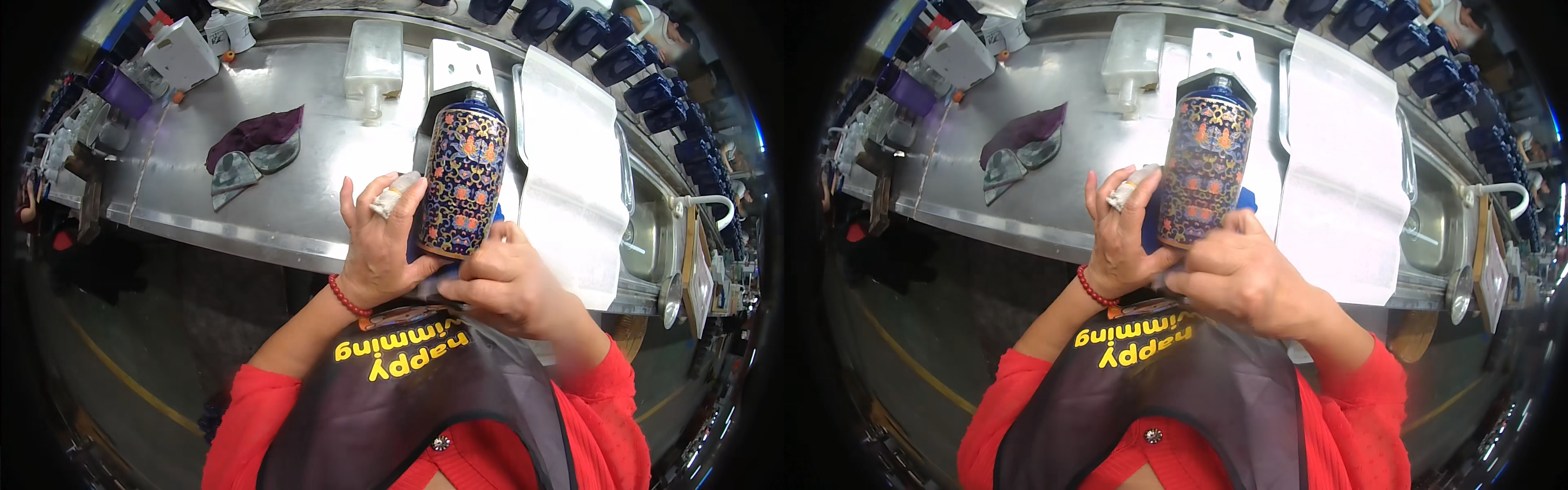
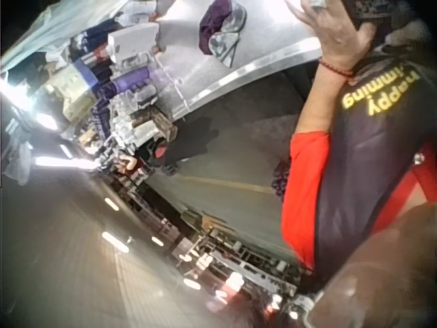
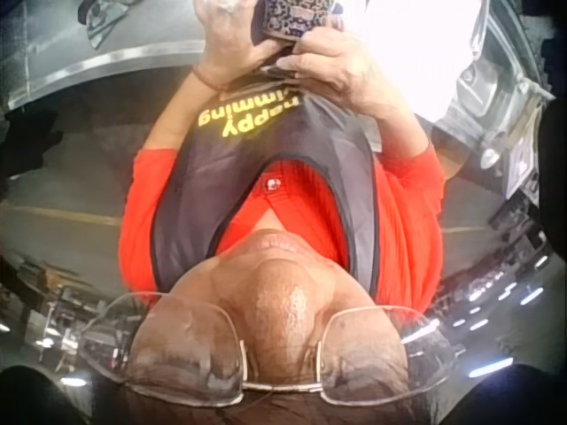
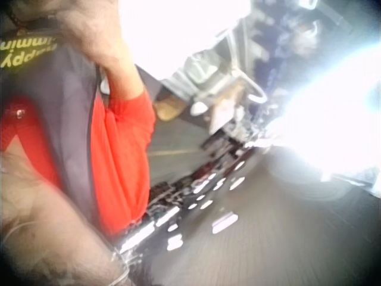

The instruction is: The person applies a decorative sticker to a blue bottle, smoothing it with a black card and fingers. They then remove the sticker, wipe the bottle with a white cloth, and reapply the sticker, smoothing it again.

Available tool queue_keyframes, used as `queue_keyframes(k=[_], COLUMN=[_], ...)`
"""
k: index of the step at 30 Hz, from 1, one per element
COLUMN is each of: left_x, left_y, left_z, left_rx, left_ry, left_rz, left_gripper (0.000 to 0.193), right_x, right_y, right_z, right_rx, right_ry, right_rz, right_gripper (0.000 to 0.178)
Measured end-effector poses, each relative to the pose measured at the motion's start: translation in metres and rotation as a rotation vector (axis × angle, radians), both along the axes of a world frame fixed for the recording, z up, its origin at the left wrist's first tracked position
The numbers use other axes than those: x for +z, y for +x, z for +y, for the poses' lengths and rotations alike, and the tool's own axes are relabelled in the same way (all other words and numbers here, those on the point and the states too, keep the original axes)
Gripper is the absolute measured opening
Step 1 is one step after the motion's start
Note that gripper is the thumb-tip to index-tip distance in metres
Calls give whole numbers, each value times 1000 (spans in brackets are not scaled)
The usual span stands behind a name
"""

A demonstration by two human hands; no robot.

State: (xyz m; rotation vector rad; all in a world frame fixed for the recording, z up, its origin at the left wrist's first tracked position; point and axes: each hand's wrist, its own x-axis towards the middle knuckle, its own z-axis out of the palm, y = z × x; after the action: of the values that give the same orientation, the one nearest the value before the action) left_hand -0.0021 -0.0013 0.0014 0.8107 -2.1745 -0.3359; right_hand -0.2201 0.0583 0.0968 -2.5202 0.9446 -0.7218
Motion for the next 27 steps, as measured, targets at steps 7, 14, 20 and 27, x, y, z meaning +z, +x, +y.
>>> queue_keyframes(k=[7,14,20,27], left_x=[7,24,20,6], left_y=[9,7,3,8], left_z=[9,-1,2,21], left_rx=[-141,-178,-182,-10], left_ry=[-344,-431,-349,-99], left_rz=[-50,-193,-130,5], left_gripper=[41,46,40,84], right_x=[-38,-62,-51,9], right_y=[-17,-23,-24,-13], right_z=[22,27,16,-26], right_rx=[-740,-720,-708,-211], right_ry=[575,523,354,-111], right_rz=[-757,-757,-634,108], right_gripper=[8,10,10,31])
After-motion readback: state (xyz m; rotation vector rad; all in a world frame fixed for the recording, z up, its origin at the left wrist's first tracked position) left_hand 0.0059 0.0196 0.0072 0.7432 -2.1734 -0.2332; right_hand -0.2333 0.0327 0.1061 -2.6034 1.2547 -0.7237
